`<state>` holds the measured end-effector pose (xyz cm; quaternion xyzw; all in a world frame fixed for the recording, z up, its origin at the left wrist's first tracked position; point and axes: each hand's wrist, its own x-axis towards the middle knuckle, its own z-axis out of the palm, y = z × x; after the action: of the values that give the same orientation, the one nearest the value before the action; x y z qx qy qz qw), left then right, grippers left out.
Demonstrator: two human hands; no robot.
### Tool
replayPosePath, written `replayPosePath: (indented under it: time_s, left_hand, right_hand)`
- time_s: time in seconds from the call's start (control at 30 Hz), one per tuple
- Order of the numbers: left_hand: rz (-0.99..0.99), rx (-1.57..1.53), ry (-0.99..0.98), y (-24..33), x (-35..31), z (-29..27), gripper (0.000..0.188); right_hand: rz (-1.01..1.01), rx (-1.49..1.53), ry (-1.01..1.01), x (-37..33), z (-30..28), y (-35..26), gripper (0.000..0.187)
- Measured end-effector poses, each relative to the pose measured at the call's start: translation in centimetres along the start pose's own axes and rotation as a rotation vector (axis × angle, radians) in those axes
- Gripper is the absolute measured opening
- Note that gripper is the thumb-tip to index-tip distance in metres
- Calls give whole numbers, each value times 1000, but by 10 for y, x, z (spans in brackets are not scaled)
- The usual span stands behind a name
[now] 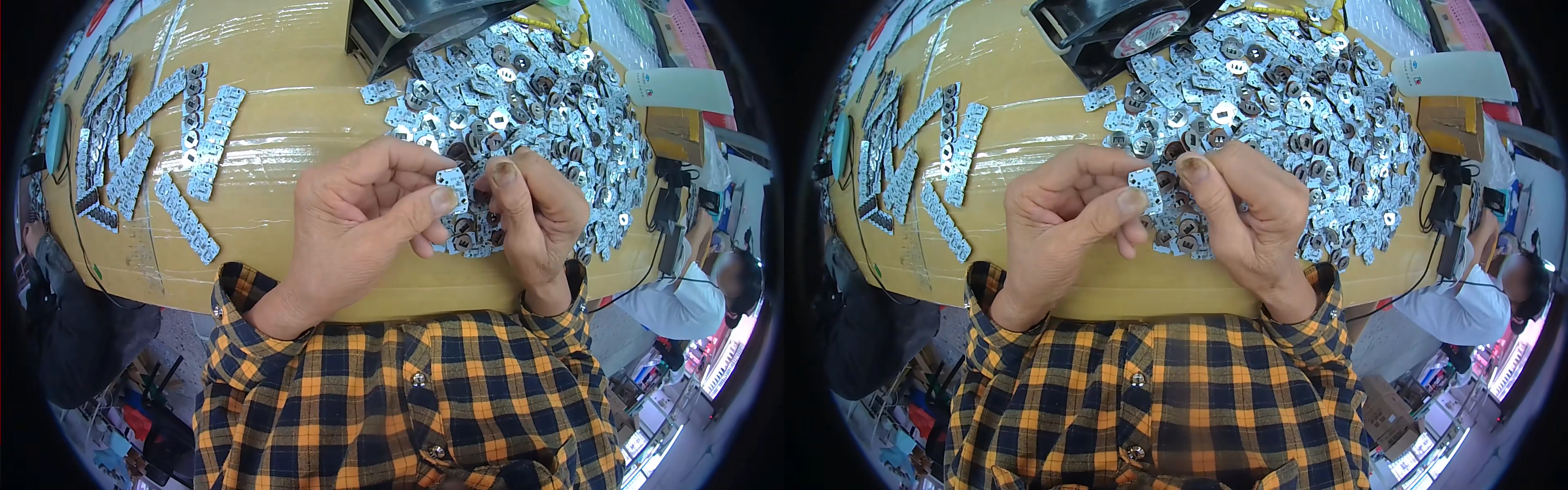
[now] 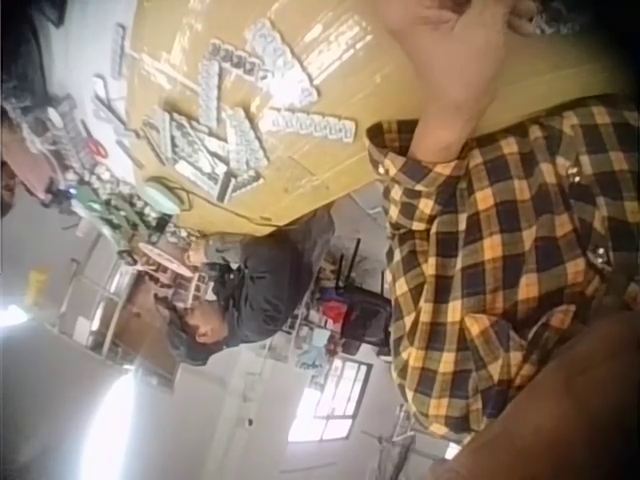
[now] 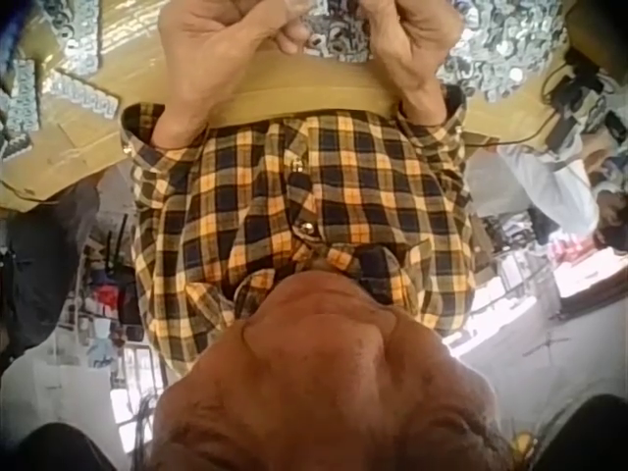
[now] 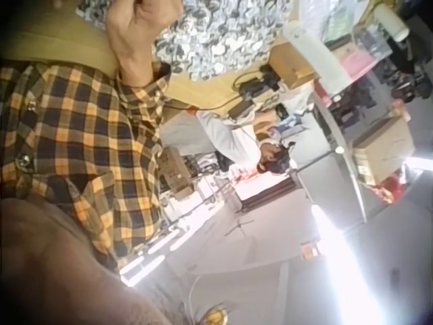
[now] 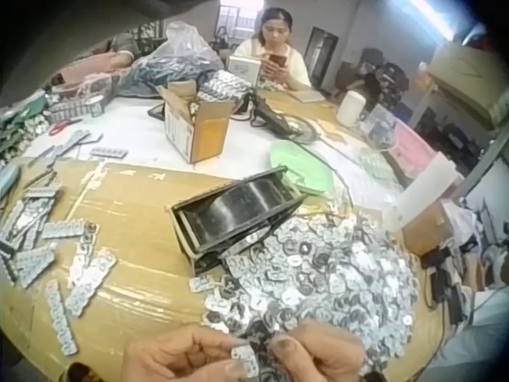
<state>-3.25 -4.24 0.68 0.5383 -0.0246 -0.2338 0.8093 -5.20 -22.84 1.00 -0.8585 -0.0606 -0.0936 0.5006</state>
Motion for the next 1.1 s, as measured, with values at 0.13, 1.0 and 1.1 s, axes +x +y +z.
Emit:
replayPosePath:
  time_s: [0.13, 1.0, 1.1]
  left_hand:
    - [37, -21, -40, -2, -1, -1, 19]
    - [528, 389, -3, -2, -1, -3, 21]
    - [651, 521, -44, -1, 0, -4, 21]
  right_hand:
    - [227, 337, -145, 2, -5, -12, 31]
    - [494, 621, -193, 0, 1, -11, 41]
    - [440, 640, -246, -1, 4, -10, 41]
